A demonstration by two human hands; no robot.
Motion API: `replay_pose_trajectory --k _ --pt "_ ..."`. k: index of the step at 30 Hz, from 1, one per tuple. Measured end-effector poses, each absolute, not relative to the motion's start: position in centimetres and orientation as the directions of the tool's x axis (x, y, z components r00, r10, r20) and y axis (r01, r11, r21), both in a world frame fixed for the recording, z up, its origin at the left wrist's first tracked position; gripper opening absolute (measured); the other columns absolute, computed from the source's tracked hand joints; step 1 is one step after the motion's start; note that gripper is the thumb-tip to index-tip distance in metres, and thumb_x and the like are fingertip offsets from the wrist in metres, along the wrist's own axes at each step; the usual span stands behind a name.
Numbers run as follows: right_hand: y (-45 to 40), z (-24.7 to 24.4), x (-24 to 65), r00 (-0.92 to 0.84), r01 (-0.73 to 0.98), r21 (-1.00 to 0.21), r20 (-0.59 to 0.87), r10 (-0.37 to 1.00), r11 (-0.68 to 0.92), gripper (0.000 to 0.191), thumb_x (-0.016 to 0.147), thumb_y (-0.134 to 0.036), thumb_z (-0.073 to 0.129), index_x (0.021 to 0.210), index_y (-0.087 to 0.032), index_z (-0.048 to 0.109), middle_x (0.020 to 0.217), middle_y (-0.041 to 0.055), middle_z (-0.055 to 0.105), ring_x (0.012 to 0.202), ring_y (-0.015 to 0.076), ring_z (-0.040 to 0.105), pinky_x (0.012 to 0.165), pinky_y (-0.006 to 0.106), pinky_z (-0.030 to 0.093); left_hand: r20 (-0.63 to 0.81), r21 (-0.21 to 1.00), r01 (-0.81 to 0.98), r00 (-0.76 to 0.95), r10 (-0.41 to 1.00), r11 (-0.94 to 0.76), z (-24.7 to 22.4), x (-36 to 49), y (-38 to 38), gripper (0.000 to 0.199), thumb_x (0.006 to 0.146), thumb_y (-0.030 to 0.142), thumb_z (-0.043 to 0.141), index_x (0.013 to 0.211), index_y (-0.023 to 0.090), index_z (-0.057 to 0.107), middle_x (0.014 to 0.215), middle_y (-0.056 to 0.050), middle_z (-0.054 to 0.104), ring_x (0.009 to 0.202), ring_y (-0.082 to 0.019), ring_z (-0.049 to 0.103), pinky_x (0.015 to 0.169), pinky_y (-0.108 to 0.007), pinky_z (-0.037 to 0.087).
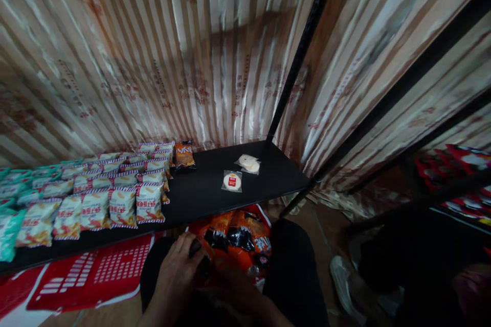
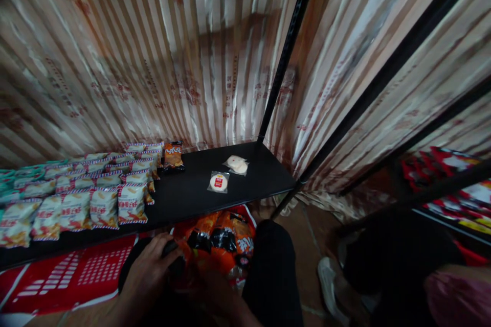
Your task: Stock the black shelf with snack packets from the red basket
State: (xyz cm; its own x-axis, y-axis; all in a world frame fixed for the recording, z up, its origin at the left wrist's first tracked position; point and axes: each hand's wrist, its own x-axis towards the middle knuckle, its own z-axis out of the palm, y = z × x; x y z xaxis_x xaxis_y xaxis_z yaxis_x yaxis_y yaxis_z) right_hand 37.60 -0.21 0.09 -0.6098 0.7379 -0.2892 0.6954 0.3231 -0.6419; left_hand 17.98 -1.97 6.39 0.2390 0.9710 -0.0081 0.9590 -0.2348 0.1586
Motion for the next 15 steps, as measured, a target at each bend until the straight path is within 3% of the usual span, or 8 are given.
replay_pose_trajectory --k 3,5,9,12,15 --pt "0.1 0.6 38.3 -0.493 0.743 -0.659 -0.421 0.762 0.116 0.041 0.074 -0.043 0.062 0.112 -0.027 0.061 0.110 0.0068 0.066 0.099 0.0256 0.061 0.083 0.031 0.047 -0.080 0.225 0.957 0.205 0.975 -0.183 6.3 18.1 -1.6 0.044 0.077 0.010 0.051 0.109 0.039 0.061 0.122 -0.001 0.051 0.116 -0.021 0.043 0.100 -0.034 0.036" --pt "0.2 0.8 38.9 -0.415 0.778 -0.625 -0.428 0.803 0.069 0.050 0.068 -0.043 0.068 0.114 -0.024 0.061 0.117 0.0104 0.063 0.105 0.0270 0.058 0.089 0.032 0.045 -0.118 0.281 0.947 0.192 0.974 -0.153 6.8 18.3 -1.4 0.043 0.075 0.010 0.052 0.104 0.040 0.063 0.119 0.001 0.052 0.114 -0.019 0.044 0.098 -0.031 0.036" --pt "0.3 1.0 39.9 -0.492 0.691 -0.702 -0.281 0.824 0.174 0.084 0.061 -0.047 0.073 0.135 -0.022 0.041 0.137 0.0120 0.046 0.126 0.0274 0.041 0.104 0.036 0.033 -0.176 0.368 0.922 0.200 0.964 -0.124 9.0 18.9 -1.3 0.037 0.076 0.015 0.051 0.101 0.038 0.063 0.118 0.002 0.053 0.112 -0.017 0.045 0.096 -0.030 0.036" --pt "0.3 1.1 40.0 -0.616 0.559 -0.773 -0.144 0.774 0.301 0.091 0.060 -0.053 0.072 0.138 -0.023 0.035 0.138 0.0124 0.043 0.128 0.0294 0.038 0.105 0.042 0.031 -0.174 0.421 0.897 0.227 0.958 -0.136 10.8 19.3 -1.2 0.033 0.078 0.019 0.048 0.104 0.034 0.062 0.117 0.000 0.054 0.111 -0.018 0.046 0.096 -0.030 0.036" --pt "0.3 1.1 39.8 -0.616 0.463 -0.831 -0.050 0.786 0.310 0.089 0.066 -0.056 0.067 0.140 -0.021 0.031 0.141 0.0136 0.040 0.128 0.0285 0.038 0.105 0.042 0.032 -0.177 0.484 0.865 0.246 0.953 -0.133 11.9 19.8 -1.1 0.033 0.077 0.020 0.049 0.104 0.033 0.062 0.114 0.000 0.055 0.109 -0.017 0.047 0.094 -0.029 0.036"
